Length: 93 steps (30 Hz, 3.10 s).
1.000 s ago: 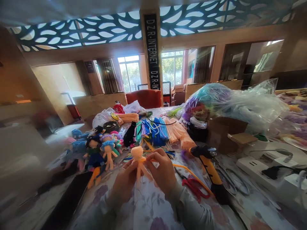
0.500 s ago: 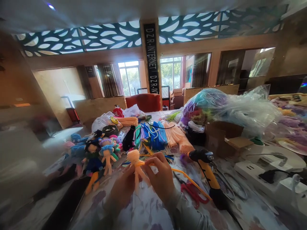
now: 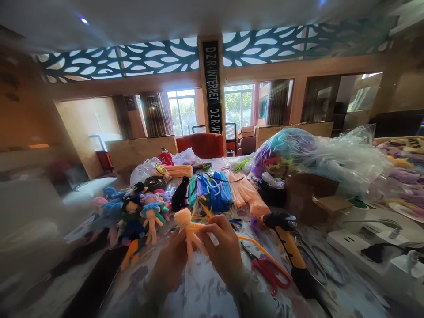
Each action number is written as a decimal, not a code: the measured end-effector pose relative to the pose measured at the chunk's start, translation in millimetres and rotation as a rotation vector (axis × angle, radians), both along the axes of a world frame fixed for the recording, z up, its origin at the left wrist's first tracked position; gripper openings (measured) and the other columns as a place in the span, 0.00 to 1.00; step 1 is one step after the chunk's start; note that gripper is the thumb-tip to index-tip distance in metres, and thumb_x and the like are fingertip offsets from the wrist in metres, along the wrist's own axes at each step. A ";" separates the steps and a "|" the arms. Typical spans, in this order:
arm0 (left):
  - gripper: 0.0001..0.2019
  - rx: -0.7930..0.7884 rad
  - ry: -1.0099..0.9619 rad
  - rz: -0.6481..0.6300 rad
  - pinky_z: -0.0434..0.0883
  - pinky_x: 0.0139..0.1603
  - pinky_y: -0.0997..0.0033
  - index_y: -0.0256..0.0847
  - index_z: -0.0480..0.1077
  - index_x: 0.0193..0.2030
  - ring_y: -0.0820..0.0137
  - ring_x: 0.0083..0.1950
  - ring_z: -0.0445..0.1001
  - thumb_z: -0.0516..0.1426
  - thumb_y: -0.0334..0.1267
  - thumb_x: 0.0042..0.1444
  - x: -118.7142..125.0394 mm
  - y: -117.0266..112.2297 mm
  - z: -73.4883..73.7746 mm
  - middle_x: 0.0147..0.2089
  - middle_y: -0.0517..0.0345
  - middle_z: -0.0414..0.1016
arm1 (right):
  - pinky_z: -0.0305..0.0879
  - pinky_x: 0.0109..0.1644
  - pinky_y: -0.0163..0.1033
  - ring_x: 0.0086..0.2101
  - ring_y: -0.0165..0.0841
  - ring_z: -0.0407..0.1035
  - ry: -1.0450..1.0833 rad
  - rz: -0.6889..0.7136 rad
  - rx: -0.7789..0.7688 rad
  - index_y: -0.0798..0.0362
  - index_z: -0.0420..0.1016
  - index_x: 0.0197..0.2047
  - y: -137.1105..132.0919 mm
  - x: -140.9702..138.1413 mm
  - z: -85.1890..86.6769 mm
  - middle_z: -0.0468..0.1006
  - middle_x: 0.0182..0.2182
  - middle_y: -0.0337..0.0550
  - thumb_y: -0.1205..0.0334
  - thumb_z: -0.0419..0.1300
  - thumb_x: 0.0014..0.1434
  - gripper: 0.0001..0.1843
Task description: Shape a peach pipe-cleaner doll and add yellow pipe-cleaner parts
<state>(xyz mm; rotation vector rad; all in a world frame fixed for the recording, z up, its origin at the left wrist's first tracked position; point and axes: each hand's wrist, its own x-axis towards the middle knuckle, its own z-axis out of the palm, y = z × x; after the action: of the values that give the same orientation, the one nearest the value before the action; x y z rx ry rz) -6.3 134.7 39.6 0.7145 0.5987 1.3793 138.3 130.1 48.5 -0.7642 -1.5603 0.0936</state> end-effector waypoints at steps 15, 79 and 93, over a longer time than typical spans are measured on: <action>0.10 -0.027 0.031 -0.115 0.68 0.30 0.71 0.36 0.73 0.36 0.71 0.28 0.71 0.62 0.39 0.50 0.3 -8.4 6.9 0.28 0.57 0.73 | 0.69 0.35 0.36 0.30 0.34 0.73 0.255 0.198 -0.503 0.53 0.74 0.30 0.5 1.1 3.3 0.79 0.27 0.40 0.63 0.61 0.52 0.03; 0.09 -0.030 0.007 -0.099 0.66 0.34 0.72 0.38 0.72 0.31 0.71 0.31 0.69 0.64 0.40 0.48 -0.6 -1.0 4.0 0.29 0.59 0.71 | 0.65 0.42 0.41 0.36 0.34 0.69 -0.281 0.242 -0.107 0.51 0.72 0.30 11.9 15.9 2.0 0.75 0.31 0.43 0.63 0.57 0.61 0.07; 0.14 -0.066 0.027 0.137 0.64 0.30 0.75 0.37 0.69 0.31 0.75 0.27 0.69 0.68 0.36 0.39 -4.4 9.4 -1.5 0.25 0.64 0.71 | 0.64 0.30 0.33 0.27 0.29 0.67 -0.237 0.264 -0.197 0.51 0.74 0.34 3.5 13.8 3.5 0.73 0.29 0.42 0.64 0.54 0.62 0.08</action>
<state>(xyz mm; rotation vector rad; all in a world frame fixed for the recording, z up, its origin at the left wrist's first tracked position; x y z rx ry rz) -10.6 144.2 38.1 0.6493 0.7226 1.4714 152.1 133.6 52.0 -0.7376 -1.8937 0.3666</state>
